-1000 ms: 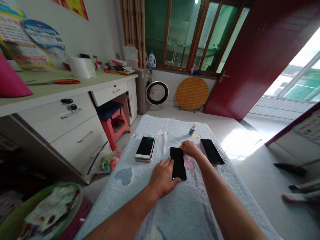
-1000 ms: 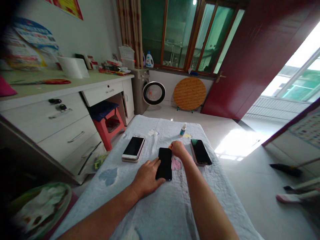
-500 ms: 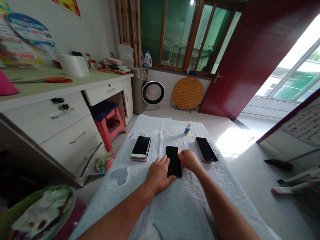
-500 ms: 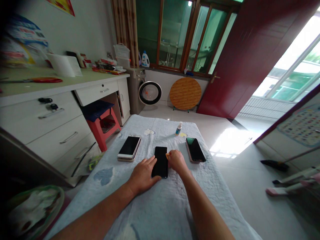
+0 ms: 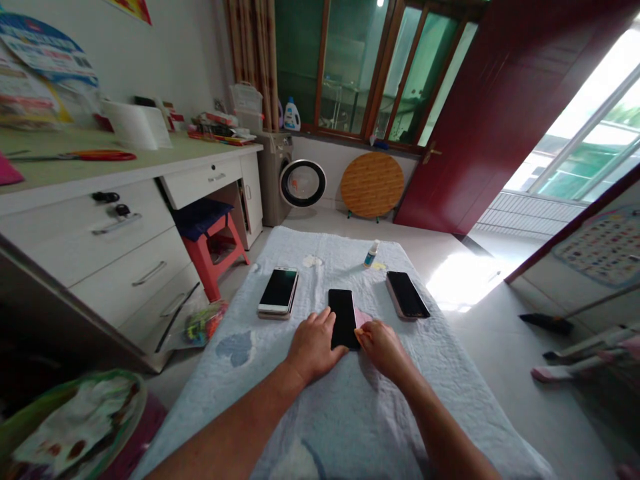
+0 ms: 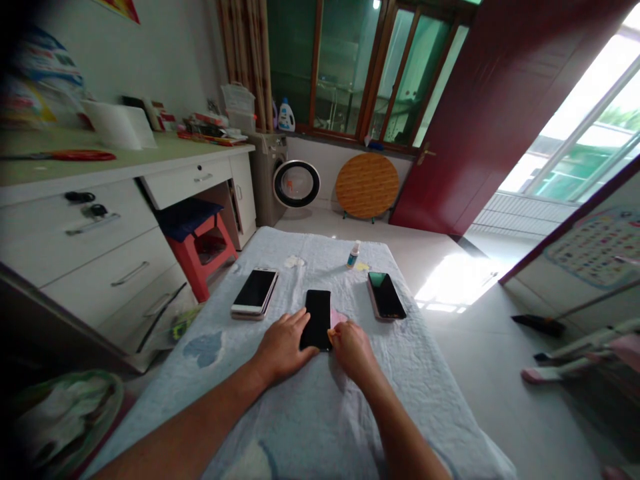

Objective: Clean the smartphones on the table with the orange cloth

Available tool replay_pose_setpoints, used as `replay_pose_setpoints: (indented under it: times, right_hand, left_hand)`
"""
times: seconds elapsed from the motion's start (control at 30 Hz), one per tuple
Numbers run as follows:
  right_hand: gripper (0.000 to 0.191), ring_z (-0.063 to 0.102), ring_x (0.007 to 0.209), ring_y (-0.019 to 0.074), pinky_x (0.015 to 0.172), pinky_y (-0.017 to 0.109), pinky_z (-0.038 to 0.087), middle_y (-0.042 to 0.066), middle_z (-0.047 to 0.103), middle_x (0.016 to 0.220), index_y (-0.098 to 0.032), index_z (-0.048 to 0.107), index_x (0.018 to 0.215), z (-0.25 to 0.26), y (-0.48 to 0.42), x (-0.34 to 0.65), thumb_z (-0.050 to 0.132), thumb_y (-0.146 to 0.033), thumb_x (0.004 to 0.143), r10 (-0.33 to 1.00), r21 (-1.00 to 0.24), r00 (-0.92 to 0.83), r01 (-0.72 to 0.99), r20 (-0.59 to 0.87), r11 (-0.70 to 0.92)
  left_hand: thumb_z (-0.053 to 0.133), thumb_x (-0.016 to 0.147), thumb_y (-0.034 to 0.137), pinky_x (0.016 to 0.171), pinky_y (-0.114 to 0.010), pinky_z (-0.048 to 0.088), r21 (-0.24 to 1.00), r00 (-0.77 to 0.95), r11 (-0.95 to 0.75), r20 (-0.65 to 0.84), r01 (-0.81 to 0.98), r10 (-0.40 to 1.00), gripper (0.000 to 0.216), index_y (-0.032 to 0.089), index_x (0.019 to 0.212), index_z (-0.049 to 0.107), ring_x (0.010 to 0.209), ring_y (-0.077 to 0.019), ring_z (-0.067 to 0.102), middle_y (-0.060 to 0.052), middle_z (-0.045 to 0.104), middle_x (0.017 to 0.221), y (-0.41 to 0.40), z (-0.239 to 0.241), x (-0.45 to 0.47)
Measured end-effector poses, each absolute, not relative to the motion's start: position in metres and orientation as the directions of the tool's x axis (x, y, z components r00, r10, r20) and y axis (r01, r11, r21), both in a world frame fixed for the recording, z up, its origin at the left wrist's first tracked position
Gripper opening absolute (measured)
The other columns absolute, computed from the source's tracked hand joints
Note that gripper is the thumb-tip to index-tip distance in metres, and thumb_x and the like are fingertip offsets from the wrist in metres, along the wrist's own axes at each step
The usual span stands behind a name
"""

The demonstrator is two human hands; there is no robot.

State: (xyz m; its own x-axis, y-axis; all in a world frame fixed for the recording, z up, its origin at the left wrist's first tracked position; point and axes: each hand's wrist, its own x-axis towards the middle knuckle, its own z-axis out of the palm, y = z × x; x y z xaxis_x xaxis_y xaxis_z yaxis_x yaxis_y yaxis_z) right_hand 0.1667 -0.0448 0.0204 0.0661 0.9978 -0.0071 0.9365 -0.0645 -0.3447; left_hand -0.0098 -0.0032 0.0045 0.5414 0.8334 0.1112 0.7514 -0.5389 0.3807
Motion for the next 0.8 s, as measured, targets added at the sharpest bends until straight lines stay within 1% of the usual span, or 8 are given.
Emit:
replay_pose_setpoints:
  times: [0.17, 0.27, 0.4, 0.5, 0.57, 0.6, 0.67, 0.8]
  right_hand:
    - [0.027, 0.058, 0.070, 0.0140, 0.063, 0.023, 0.033, 0.008, 0.066, 0.077, -0.013, 0.069, 0.075, 0.023, -0.058, 0.164, 0.049, -0.023, 0.091, 0.998, -0.408, 0.063, 0.911, -0.012, -0.063]
    - [0.025, 0.058, 0.073, 0.0147, 0.065, 0.023, 0.034, 0.008, 0.065, 0.079, -0.013, 0.070, 0.078, 0.027, -0.065, 0.163, 0.049, -0.021, 0.089, 0.997, -0.438, 0.060, 0.896, -0.042, -0.073]
    - [0.020, 0.058, 0.075, 0.0147, 0.067, 0.023, 0.036, 0.006, 0.063, 0.080, -0.015, 0.071, 0.080, 0.036, -0.074, 0.169, 0.052, -0.019, 0.086, 0.997, -0.484, -0.020, 0.875, -0.080, -0.022]
    - [0.020, 0.056, 0.076, 0.0131, 0.069, 0.023, 0.037, 0.004, 0.061, 0.084, -0.017, 0.070, 0.085, 0.039, -0.078, 0.175, 0.050, -0.012, 0.084, 0.996, -0.518, -0.090, 0.853, -0.016, 0.069]
    - [0.024, 0.055, 0.078, 0.0124, 0.072, 0.022, 0.038, 0.003, 0.059, 0.086, -0.018, 0.068, 0.086, 0.036, -0.079, 0.177, 0.046, -0.006, 0.083, 0.992, -0.513, -0.113, 0.850, 0.049, 0.122]
    - [0.025, 0.054, 0.079, 0.0125, 0.072, 0.022, 0.038, 0.003, 0.058, 0.087, -0.018, 0.067, 0.085, 0.034, -0.079, 0.177, 0.045, -0.004, 0.083, 0.989, -0.504, -0.124, 0.852, 0.075, 0.145]
    - [0.024, 0.053, 0.081, 0.0134, 0.075, 0.023, 0.039, 0.003, 0.056, 0.087, -0.018, 0.065, 0.081, 0.029, -0.078, 0.175, 0.046, -0.003, 0.083, 0.980, -0.478, -0.160, 0.856, 0.115, 0.196]
    - [0.022, 0.051, 0.083, 0.0148, 0.078, 0.024, 0.039, 0.004, 0.056, 0.086, -0.018, 0.063, 0.078, 0.019, -0.075, 0.169, 0.048, -0.004, 0.085, 0.962, -0.396, -0.225, 0.878, 0.153, 0.268]
  left_hand:
    - [0.065, 0.074, 0.048, 0.103, -0.041, 0.039, 0.378, 0.540, -0.537, 0.108, 0.754, 0.835, 0.070, 0.010, 0.131, 0.051, 0.123, -0.0328, 0.049, -0.016, 0.049, 0.141, -0.004, 0.004, -0.009]
    - [0.066, 0.074, 0.049, 0.104, -0.041, 0.039, 0.373, 0.539, -0.540, 0.117, 0.755, 0.834, 0.071, 0.010, 0.132, 0.051, 0.123, -0.0325, 0.049, -0.016, 0.049, 0.140, -0.003, 0.003, -0.009]
    - [0.066, 0.074, 0.053, 0.105, -0.041, 0.038, 0.385, 0.547, -0.544, 0.115, 0.745, 0.829, 0.074, 0.009, 0.132, 0.051, 0.126, -0.0325, 0.048, -0.017, 0.049, 0.141, -0.001, 0.003, -0.011]
    - [0.055, 0.085, 0.050, 0.106, -0.041, 0.038, 0.416, 0.565, -0.554, 0.111, 0.721, 0.818, 0.058, 0.011, 0.128, 0.055, 0.127, -0.0300, 0.048, -0.016, 0.051, 0.139, 0.005, 0.004, -0.013]
    - [0.050, 0.091, 0.039, 0.108, -0.038, 0.036, 0.436, 0.577, -0.568, 0.127, 0.699, 0.807, 0.045, 0.013, 0.126, 0.058, 0.127, -0.0264, 0.048, -0.014, 0.053, 0.138, 0.009, 0.003, -0.015]
    - [0.050, 0.090, 0.034, 0.109, -0.037, 0.035, 0.444, 0.580, -0.574, 0.138, 0.688, 0.803, 0.042, 0.013, 0.126, 0.057, 0.127, -0.0248, 0.048, -0.013, 0.052, 0.139, 0.011, 0.003, -0.016]
    - [0.054, 0.088, 0.026, 0.110, -0.035, 0.034, 0.459, 0.595, -0.587, 0.146, 0.667, 0.790, 0.043, 0.016, 0.129, 0.055, 0.129, -0.0228, 0.046, -0.010, 0.049, 0.142, 0.015, 0.001, -0.017]
    - [0.057, 0.087, 0.025, 0.108, -0.037, 0.034, 0.472, 0.636, -0.599, 0.101, 0.647, 0.765, 0.040, 0.021, 0.127, 0.058, 0.125, -0.0225, 0.050, -0.007, 0.049, 0.143, 0.018, 0.000, -0.020]
